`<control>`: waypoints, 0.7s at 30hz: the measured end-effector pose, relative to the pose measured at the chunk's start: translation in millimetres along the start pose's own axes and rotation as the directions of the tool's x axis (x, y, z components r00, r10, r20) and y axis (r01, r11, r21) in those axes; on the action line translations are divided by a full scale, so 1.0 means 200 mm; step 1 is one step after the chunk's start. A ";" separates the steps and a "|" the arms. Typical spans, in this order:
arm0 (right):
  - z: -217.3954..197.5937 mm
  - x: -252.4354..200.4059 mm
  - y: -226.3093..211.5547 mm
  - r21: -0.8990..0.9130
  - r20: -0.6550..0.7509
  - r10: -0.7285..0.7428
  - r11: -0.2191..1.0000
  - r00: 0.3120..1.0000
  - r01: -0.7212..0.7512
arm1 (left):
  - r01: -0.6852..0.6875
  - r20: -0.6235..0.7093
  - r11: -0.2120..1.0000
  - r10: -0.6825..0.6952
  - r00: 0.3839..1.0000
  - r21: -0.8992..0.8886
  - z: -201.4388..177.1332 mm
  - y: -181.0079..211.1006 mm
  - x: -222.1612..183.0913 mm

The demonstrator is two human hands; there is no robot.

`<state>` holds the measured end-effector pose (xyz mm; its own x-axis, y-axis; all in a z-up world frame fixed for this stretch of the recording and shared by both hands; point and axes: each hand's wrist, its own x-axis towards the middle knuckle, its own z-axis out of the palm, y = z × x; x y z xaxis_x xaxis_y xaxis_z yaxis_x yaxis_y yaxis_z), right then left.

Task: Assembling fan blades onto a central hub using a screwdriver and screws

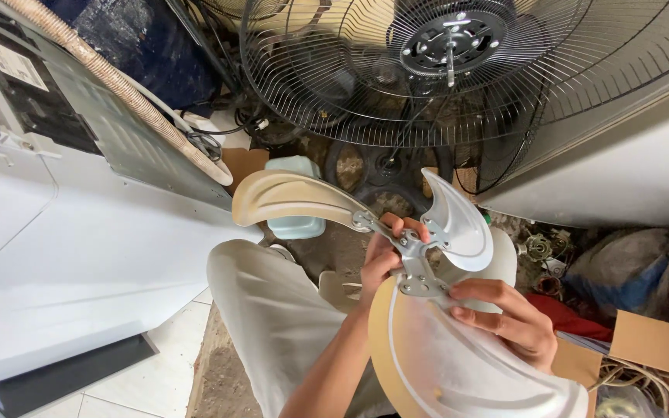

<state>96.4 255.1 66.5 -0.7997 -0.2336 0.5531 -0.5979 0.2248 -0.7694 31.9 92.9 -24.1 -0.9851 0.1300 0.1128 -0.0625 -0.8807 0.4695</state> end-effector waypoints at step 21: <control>0.33 -0.18 0.40 0.624 -0.516 0.545 0.768 0.661 -0.146 | 0.172 -0.107 0.721 -0.135 0.985 0.671 -0.12 0.35 0.00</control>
<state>81.4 219.4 -35.3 -0.8831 0.4559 0.1107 -0.3072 -0.3836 -0.8709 23.7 20.3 -11.9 -0.9790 0.1988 -0.0458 -0.1067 -0.3071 0.9457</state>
